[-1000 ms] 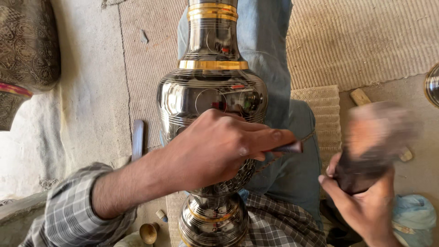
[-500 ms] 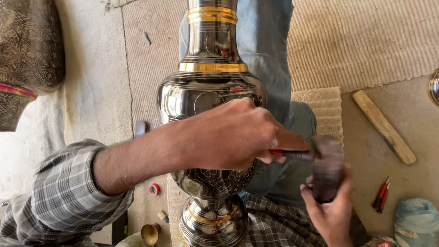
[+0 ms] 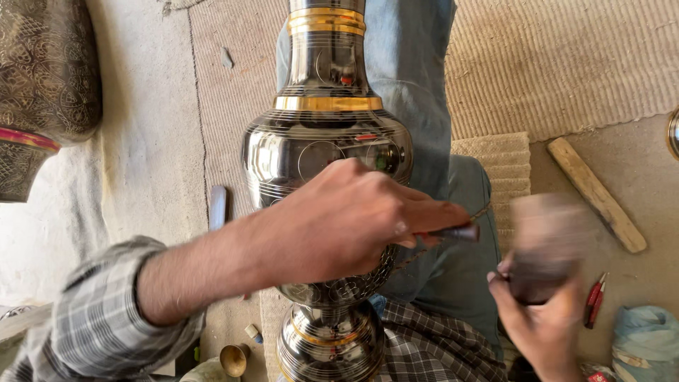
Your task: The person sits on the floor holding a small punch against the surface of a large brass vase and repeatedly strikes the punch with a hammer to imprint decorative patterns, repositioning the punch across the vase body between strikes.
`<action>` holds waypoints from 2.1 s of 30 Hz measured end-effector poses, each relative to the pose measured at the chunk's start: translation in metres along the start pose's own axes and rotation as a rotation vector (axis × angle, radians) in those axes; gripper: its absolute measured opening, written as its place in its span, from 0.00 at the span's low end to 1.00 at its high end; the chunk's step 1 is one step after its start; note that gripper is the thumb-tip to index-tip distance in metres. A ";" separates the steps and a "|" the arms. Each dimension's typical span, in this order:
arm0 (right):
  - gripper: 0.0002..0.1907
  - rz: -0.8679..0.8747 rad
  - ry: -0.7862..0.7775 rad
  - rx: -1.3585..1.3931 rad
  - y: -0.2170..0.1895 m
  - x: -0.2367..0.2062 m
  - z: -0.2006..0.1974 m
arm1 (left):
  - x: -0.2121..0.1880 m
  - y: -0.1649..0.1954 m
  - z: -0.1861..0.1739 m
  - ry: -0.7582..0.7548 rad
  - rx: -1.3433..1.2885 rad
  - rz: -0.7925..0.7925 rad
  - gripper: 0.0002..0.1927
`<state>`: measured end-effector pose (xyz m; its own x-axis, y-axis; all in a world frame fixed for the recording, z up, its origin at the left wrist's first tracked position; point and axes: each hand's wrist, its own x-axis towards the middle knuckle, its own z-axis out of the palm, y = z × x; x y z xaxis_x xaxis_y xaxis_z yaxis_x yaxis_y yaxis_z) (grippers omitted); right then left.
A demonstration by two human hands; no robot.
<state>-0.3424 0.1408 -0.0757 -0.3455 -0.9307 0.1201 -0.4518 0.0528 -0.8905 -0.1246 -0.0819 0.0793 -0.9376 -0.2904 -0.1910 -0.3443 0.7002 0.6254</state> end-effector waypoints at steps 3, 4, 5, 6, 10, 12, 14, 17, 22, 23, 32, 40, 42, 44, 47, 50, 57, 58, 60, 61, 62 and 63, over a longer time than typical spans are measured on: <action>0.40 0.005 -0.085 0.248 -0.015 0.026 -0.013 | -0.012 0.012 0.003 0.190 0.013 -0.053 0.30; 0.40 -0.084 -0.145 0.032 -0.021 0.037 -0.018 | -0.015 0.016 0.005 0.226 0.047 -0.087 0.32; 0.41 -0.173 -0.202 -0.185 -0.028 0.047 -0.022 | -0.017 0.018 0.006 0.262 0.082 -0.120 0.34; 0.39 -0.103 -0.184 -0.033 -0.036 0.058 -0.024 | -0.019 0.019 0.007 0.326 0.108 -0.099 0.33; 0.34 -0.111 -0.230 -0.144 -0.070 0.094 -0.036 | -0.028 0.029 0.015 0.490 0.100 -0.170 0.25; 0.31 -0.224 -0.295 -0.328 -0.082 0.108 -0.044 | -0.034 0.035 0.021 0.552 0.069 -0.252 0.21; 0.25 -0.315 -0.377 -0.274 -0.088 0.117 -0.052 | -0.042 0.041 0.029 0.654 0.062 -0.331 0.19; 0.39 -0.408 -0.397 -0.423 -0.086 0.128 -0.059 | -0.043 0.039 0.050 0.958 -0.114 -0.291 0.12; 0.42 -0.455 -0.536 -0.383 -0.085 0.149 -0.069 | -0.049 0.031 0.085 1.173 0.052 -0.294 0.19; 0.43 -0.477 -0.548 -0.412 -0.089 0.153 -0.072 | -0.052 0.030 0.090 1.185 0.085 -0.304 0.21; 0.40 -0.506 -0.588 -0.425 -0.118 0.168 -0.070 | -0.057 0.023 0.083 1.023 0.079 -0.333 0.10; 0.42 -0.206 -0.518 -0.295 -0.060 0.133 -0.076 | -0.033 0.028 0.032 0.640 0.085 -0.217 0.18; 0.35 -0.080 -0.503 -0.344 -0.050 0.122 -0.075 | -0.029 0.025 0.026 0.578 0.062 -0.190 0.19; 0.27 -0.026 -0.466 -0.277 -0.045 0.113 -0.072 | -0.030 0.025 0.022 0.547 0.019 -0.159 0.20; 0.42 -0.272 -0.461 -0.448 -0.043 0.103 -0.066 | -0.025 0.020 0.020 0.434 0.126 -0.159 0.18; 0.42 0.067 -0.301 0.116 -0.040 0.092 -0.057 | -0.020 0.018 0.016 0.355 0.015 -0.152 0.23; 0.31 0.224 -0.208 0.188 -0.009 0.032 -0.027 | -0.005 0.010 0.004 0.119 -0.023 -0.035 0.27; 0.38 0.192 -0.242 0.107 -0.003 0.023 -0.021 | -0.003 0.008 0.002 0.084 -0.045 -0.034 0.25; 0.42 0.204 -0.253 0.125 0.006 0.007 -0.008 | 0.004 0.005 0.001 0.080 -0.059 -0.042 0.22; 0.41 0.248 -0.232 0.227 0.008 0.000 -0.002 | 0.009 0.002 0.000 0.109 -0.052 -0.056 0.22; 0.40 0.291 -0.214 0.329 0.010 -0.005 0.003 | 0.012 0.000 -0.001 0.142 -0.045 -0.072 0.22; 0.42 0.309 -0.193 0.248 0.011 -0.010 0.007 | 0.014 0.000 -0.001 0.123 -0.035 -0.043 0.22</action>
<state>-0.3383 0.1481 -0.0895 -0.2631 -0.9366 -0.2313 -0.1324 0.2725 -0.9530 -0.1381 -0.0867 0.0776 -0.9086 -0.3985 -0.1255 -0.3798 0.6627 0.6455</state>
